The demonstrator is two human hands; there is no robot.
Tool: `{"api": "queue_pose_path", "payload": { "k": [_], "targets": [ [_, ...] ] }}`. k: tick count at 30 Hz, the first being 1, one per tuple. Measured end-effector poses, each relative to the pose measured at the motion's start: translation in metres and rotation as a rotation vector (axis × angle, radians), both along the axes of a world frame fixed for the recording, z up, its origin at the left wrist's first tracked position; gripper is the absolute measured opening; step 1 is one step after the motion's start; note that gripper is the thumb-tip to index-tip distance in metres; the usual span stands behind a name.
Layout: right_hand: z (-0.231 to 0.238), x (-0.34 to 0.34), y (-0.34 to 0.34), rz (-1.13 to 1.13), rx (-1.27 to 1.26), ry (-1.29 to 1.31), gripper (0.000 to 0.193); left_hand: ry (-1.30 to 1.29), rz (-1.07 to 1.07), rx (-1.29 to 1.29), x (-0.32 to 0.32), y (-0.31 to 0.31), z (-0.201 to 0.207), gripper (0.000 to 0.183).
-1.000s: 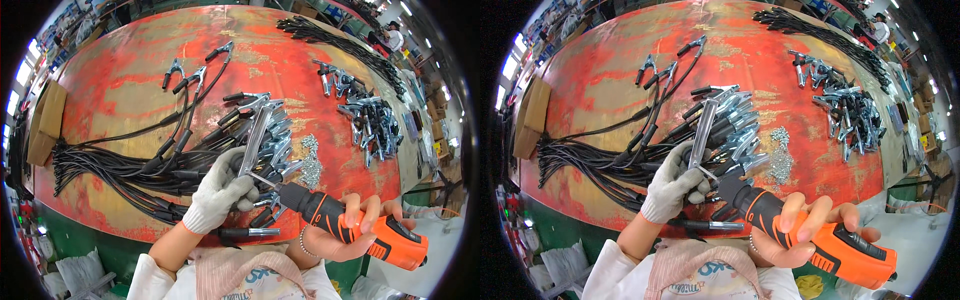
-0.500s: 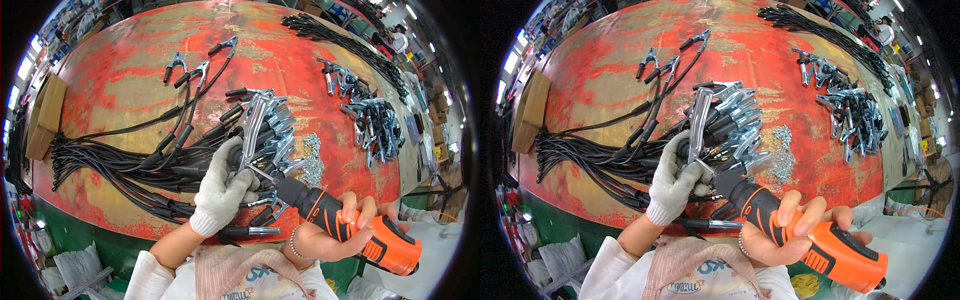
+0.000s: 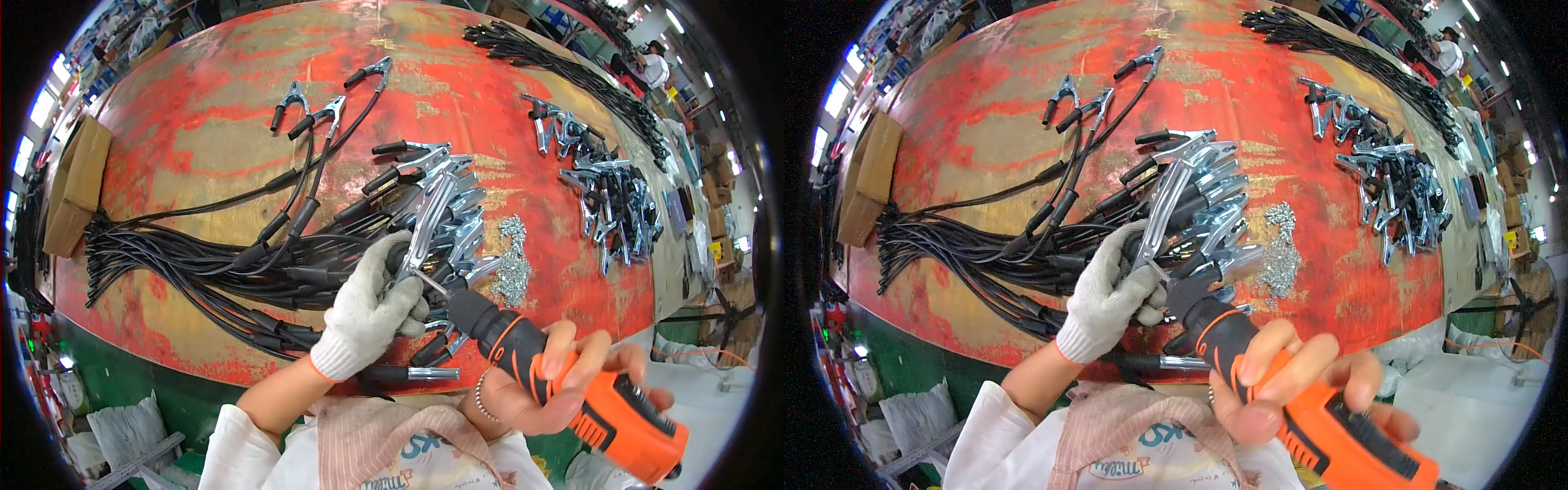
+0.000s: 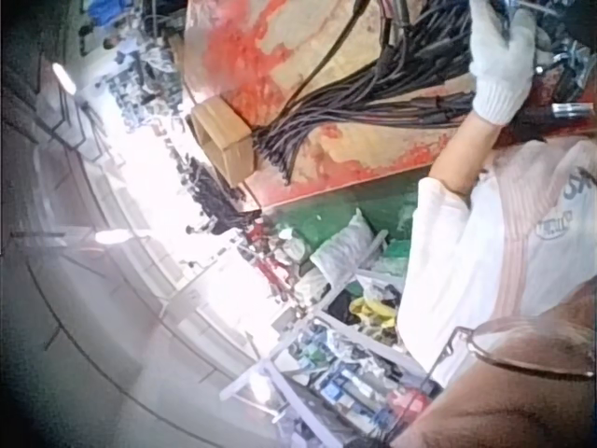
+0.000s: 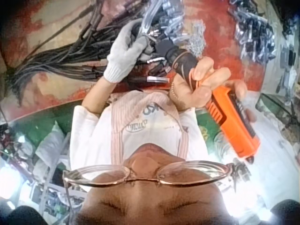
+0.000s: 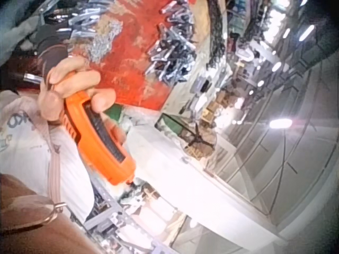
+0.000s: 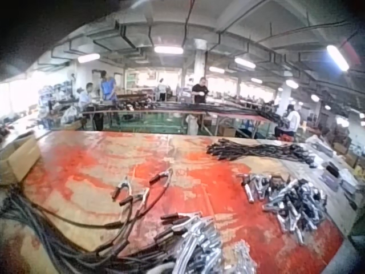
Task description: Assemble metal alligator clips to electrical wires using an electric screwdriver.
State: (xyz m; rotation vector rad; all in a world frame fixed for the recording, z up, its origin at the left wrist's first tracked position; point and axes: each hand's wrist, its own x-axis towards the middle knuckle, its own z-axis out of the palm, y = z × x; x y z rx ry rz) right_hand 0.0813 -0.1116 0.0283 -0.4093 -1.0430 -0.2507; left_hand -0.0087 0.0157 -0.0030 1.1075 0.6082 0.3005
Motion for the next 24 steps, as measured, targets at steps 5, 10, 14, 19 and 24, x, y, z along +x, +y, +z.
{"api": "queue_pose_path", "payload": {
  "k": [5, 10, 14, 19, 24],
  "targets": [
    [0.019, -0.009, 0.008, -0.03, 0.245, 0.136, 0.083, -0.027, 0.21, 1.006, -0.013, 0.025, -0.026, 0.056],
    [-0.033, -0.011, -0.01, -0.184, -0.711, 0.201, 0.026, 0.269, 0.07, 1.298, -0.035, 0.016, 0.059, 0.031],
    [-0.053, -0.035, 0.014, 0.282, -0.867, 0.828, 0.043, 0.143, -0.17, 1.721, -0.034, 0.009, 0.048, 0.053],
    [-0.045, -0.034, 0.021, 0.298, -0.946, 0.86, 0.026, -0.002, -0.055, 1.804, -0.04, 0.006, 0.036, 0.051],
    [-0.069, -0.003, 0.008, 0.172, -0.603, 1.151, 0.029, 0.171, 0.316, 1.611, -0.023, 0.056, 0.061, 0.046]
  ]
}}
